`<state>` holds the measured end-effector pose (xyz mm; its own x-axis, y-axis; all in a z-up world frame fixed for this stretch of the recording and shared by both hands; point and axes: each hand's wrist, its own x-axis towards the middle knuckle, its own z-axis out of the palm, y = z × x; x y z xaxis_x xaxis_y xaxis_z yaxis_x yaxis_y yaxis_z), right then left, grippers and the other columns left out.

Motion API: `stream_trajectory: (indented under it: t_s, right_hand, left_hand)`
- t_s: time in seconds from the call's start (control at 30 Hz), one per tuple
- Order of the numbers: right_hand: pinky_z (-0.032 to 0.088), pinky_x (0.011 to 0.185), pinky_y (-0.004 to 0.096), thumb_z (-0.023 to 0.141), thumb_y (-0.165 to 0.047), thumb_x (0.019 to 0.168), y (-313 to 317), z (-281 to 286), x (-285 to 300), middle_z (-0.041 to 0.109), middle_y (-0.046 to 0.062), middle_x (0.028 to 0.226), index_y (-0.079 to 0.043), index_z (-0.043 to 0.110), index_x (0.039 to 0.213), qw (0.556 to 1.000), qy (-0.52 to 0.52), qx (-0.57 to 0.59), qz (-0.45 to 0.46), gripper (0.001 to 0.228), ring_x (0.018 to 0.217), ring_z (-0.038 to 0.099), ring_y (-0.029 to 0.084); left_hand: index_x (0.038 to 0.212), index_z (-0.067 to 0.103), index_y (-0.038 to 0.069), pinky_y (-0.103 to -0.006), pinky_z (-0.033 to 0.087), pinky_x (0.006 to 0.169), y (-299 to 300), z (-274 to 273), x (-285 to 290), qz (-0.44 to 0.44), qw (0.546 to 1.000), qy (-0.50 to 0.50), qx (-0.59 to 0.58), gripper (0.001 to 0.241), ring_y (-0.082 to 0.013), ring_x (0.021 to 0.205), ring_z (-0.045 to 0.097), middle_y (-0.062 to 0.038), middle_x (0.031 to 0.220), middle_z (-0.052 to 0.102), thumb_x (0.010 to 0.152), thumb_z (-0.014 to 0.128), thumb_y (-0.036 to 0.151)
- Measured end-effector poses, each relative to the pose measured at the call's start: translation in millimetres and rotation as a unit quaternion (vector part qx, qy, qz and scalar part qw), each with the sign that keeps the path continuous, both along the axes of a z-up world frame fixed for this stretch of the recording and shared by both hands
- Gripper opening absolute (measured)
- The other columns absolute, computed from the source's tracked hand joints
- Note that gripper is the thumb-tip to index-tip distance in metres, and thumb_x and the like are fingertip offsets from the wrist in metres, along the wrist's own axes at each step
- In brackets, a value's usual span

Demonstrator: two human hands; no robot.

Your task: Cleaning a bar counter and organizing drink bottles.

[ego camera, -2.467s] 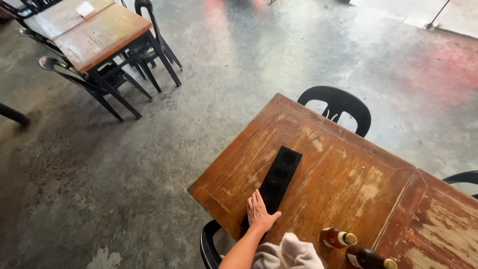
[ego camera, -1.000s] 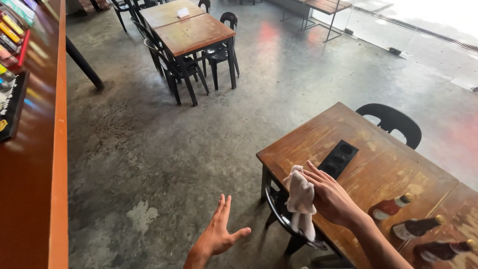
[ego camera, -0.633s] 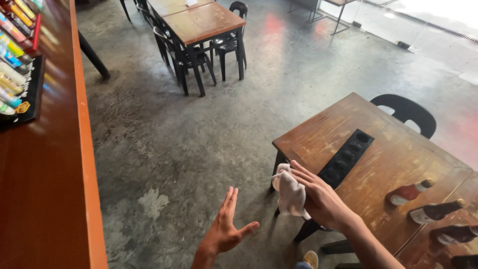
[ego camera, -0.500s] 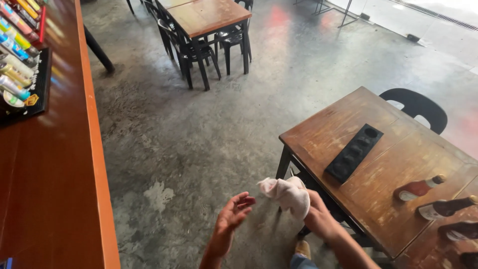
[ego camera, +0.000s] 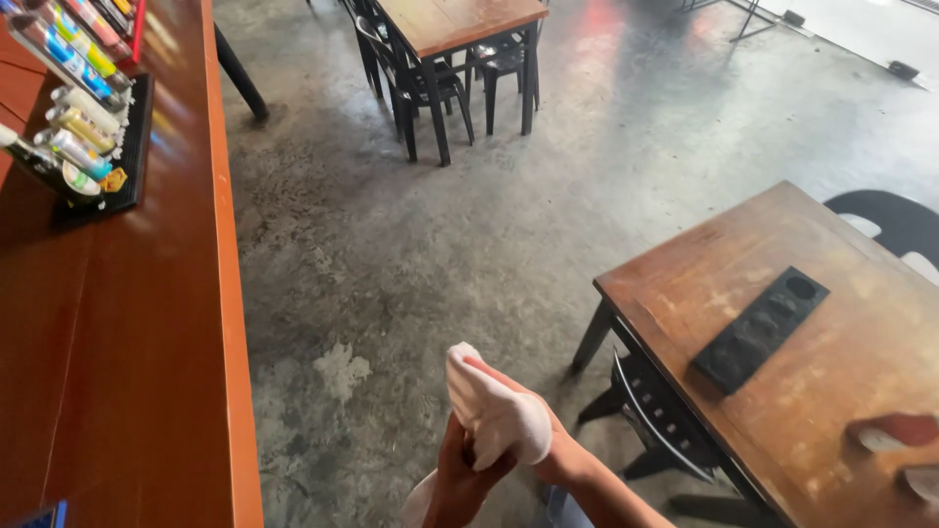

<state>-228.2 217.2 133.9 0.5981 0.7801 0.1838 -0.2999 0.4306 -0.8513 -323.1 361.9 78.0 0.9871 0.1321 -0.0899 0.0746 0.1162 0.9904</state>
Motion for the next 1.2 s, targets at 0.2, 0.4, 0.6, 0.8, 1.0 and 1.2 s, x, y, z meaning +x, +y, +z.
stream_trajectory:
  t_s: [0.2, 0.4, 0.6, 0.8, 1.0, 1.2]
  right_hand:
    - [0.04, 0.113, 0.042, 0.065, -0.041, 0.097, -18.3, -35.8, 92.2, 0.034, 0.016, 0.164, 0.0, 0.026, 0.16, 0.993, -0.032, 0.046, -0.1, 0.084, 0.142, 0.042, 0.028]
    - [0.051, 0.104, 0.045, 0.044, -0.047, 0.107, -24.8, -93.2, 184.3, 0.046, 0.02, 0.155, -0.002, 0.022, 0.165, 0.91, 0.344, 0.228, -0.019, 0.077, 0.128, 0.057, 0.03]
    - [0.067, 0.08, 0.032, 0.052, -0.055, 0.116, 26.6, -14.2, 262.2, 0.071, 0.028, 0.115, 0.005, 0.058, 0.145, 0.465, 0.624, 0.278, 0.563, 0.067, 0.096, 0.076, 0.028]
    - [0.065, 0.071, 0.033, 0.056, -0.047, 0.114, 86.2, 0.3, 288.2, 0.072, 0.026, 0.103, 0.007, 0.061, 0.139, 0.291, 0.694, 0.225, 0.62, 0.06, 0.086, 0.074, 0.028]
    - [0.064, 0.071, 0.034, 0.059, -0.043, 0.11, 181.9, 16.2, 292.6, 0.073, 0.025, 0.101, 0.006, 0.062, 0.135, 0.073, 0.75, 0.181, 0.632, 0.055, 0.085, 0.074, 0.027]
    - [0.063, 0.071, 0.035, 0.061, -0.039, 0.107, 275.3, 32.3, 294.0, 0.073, 0.023, 0.1, 0.005, 0.063, 0.132, -0.096, 0.787, 0.192, 0.578, 0.051, 0.084, 0.073, 0.026]
  left_hand:
    - [0.134, 0.048, 0.007, -0.0367, 0.053, 0.099, 15.0, 17.5, 78.8, 0.051, 0.998, 0.027, -0.005, 0.077, -0.0198, 0.115, 0.064, -0.012, 0.125, 0.064, 0.07, 0.091, 0.016]
    - [0.109, 0.06, 0.005, -0.0324, 0.056, 0.085, 33.0, 13.7, 159.1, 0.116, 0.991, 0.03, 0.065, 0.037, -0.0133, 0.093, 0.067, -0.006, 0.098, 0.072, 0.082, 0.083, 0.014]
    - [0.094, 0.06, 0.003, -0.0252, 0.053, 0.069, 56.4, 12.8, 200.2, 0.191, 0.981, -0.022, 0.031, 0.015, -0.005, 0.078, 0.06, 0.001, 0.084, 0.067, 0.091, 0.074, 0.009]
    - [0.096, 0.061, 0.003, -0.0252, 0.052, 0.069, 89.7, 23.1, 208.6, 0.249, 0.968, -0.021, 0.014, 0.016, -0.0055, 0.08, 0.06, 0.0, 0.087, 0.067, 0.091, 0.075, 0.008]
    - [0.103, 0.062, 0.004, -0.0287, 0.055, 0.077, 142.0, 13.9, 204.4, 0.335, 0.94, -0.009, 0.07, 0.024, -0.0097, 0.086, 0.064, -0.003, 0.091, 0.07, 0.086, 0.078, 0.009]
    - [0.106, 0.062, 0.005, -0.0305, 0.053, 0.076, 205.2, 20.7, 217.8, 0.37, 0.923, 0.009, 0.108, 0.03, -0.0127, 0.087, 0.062, -0.003, 0.092, 0.068, 0.084, 0.08, 0.011]
